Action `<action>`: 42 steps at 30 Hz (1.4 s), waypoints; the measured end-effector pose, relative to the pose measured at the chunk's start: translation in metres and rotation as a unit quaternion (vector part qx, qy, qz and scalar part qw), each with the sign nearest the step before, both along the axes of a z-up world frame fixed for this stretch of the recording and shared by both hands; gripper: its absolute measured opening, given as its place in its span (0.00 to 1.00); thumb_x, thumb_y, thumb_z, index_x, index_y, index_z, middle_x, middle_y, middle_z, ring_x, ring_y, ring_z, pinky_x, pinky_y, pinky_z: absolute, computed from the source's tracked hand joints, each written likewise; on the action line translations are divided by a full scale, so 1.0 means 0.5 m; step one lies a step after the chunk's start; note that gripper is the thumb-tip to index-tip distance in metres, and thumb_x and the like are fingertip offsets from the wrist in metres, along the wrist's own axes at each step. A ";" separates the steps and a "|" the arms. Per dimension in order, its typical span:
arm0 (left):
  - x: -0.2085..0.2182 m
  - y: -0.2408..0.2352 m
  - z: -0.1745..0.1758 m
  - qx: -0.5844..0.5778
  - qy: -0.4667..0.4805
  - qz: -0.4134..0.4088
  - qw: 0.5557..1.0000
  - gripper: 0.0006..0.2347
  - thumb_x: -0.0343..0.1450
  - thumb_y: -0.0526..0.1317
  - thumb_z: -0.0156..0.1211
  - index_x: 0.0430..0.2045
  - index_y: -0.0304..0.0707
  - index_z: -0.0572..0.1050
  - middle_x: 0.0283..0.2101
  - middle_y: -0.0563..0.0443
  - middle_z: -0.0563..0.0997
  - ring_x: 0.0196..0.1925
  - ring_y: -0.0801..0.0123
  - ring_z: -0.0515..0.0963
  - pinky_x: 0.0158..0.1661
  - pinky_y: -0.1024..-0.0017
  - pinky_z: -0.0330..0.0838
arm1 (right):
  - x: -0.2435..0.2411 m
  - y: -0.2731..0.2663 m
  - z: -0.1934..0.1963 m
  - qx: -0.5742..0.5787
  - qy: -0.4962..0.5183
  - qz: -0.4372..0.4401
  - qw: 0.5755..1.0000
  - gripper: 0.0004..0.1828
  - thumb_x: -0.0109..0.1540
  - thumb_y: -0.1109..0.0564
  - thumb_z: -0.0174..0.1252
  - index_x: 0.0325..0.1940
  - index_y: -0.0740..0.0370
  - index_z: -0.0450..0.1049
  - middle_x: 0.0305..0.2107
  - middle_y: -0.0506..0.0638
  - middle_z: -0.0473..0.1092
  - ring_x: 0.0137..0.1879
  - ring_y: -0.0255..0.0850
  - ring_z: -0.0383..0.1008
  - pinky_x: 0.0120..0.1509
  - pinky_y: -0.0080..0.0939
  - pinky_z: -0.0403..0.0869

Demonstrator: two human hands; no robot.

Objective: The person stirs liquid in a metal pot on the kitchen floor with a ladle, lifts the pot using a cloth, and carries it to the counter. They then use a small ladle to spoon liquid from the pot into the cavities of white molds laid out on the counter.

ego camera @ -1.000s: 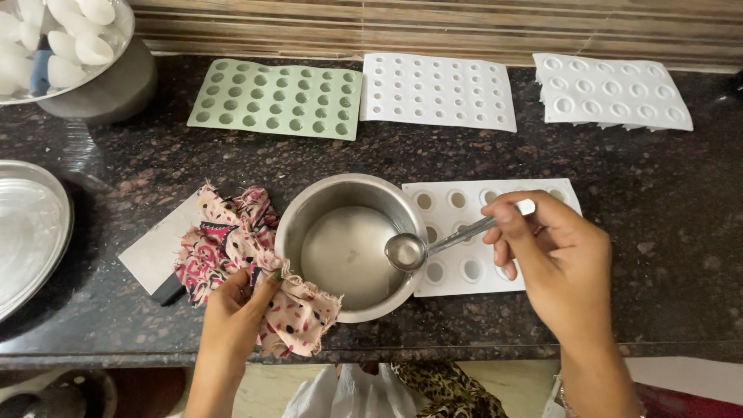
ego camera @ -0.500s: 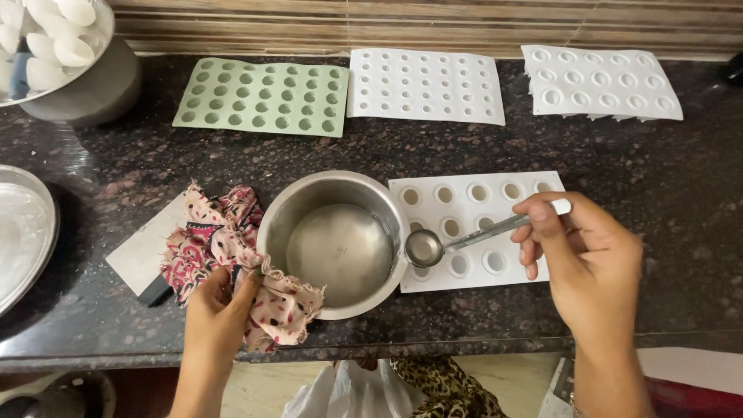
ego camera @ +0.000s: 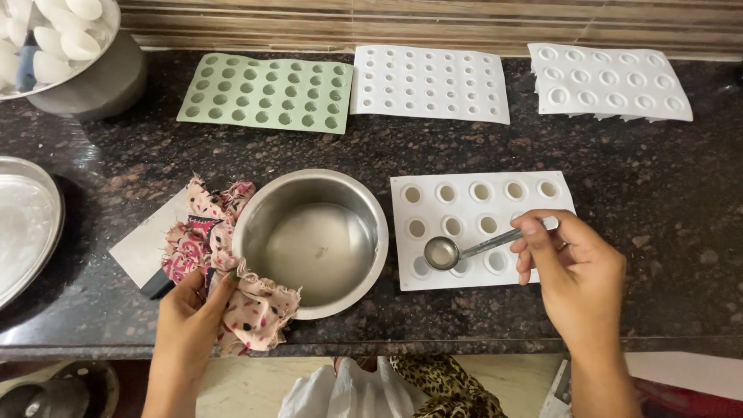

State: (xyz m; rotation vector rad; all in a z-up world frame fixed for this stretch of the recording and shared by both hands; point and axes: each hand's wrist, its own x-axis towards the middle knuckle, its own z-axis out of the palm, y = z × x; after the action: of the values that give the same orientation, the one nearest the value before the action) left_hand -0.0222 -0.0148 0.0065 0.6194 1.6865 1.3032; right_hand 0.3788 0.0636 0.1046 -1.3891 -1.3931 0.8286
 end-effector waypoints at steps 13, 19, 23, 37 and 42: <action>-0.003 -0.001 -0.006 -0.008 0.016 -0.020 1.000 0.10 0.74 0.34 0.58 0.46 0.25 0.78 0.38 0.48 0.84 0.33 0.77 0.80 0.31 0.76 0.73 | -0.019 -0.006 0.007 -0.002 -0.095 0.032 0.995 0.08 0.66 0.60 0.59 0.46 0.67 0.79 0.27 0.51 0.76 0.29 0.31 0.74 0.29 0.31 0.73; -0.005 -0.003 -0.009 -0.001 0.008 -0.020 1.000 0.10 0.74 0.34 0.57 0.46 0.26 0.77 0.38 0.48 0.84 0.33 0.77 0.80 0.32 0.76 0.74 | -0.036 -0.012 0.027 0.005 -0.168 0.060 0.984 0.10 0.64 0.59 0.61 0.47 0.64 0.80 0.30 0.50 0.79 0.31 0.31 0.79 0.30 0.30 0.77; -0.005 -0.003 -0.011 -0.011 0.014 -0.024 1.000 0.10 0.74 0.34 0.58 0.46 0.25 0.77 0.37 0.46 0.85 0.32 0.75 0.80 0.31 0.75 0.74 | -0.040 -0.013 0.029 0.052 -0.234 0.090 0.967 0.09 0.62 0.59 0.63 0.45 0.63 0.80 0.33 0.49 0.80 0.32 0.32 0.81 0.32 0.32 0.78; 0.004 0.002 0.009 -0.025 0.010 -0.020 0.999 0.11 0.74 0.34 0.57 0.47 0.26 0.77 0.37 0.46 0.85 0.31 0.74 0.81 0.30 0.74 0.75 | -0.055 -0.022 0.037 0.067 -0.277 0.110 0.952 0.07 0.60 0.59 0.65 0.41 0.63 0.79 0.32 0.49 0.81 0.32 0.33 0.83 0.26 0.32 0.76; -0.001 -0.001 -0.003 -0.014 0.008 -0.017 1.000 0.11 0.74 0.34 0.57 0.47 0.25 0.77 0.37 0.47 0.85 0.32 0.76 0.81 0.30 0.76 0.75 | -0.056 -0.020 0.032 0.100 -0.285 0.131 0.944 0.08 0.59 0.58 0.66 0.41 0.63 0.79 0.32 0.49 0.80 0.34 0.33 0.83 0.28 0.30 0.77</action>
State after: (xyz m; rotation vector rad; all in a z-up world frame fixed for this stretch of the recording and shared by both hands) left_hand -0.0227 -0.0154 0.0053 0.6410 1.6971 1.2501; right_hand 0.3510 0.0534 0.1206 -1.3554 -2.0806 0.4370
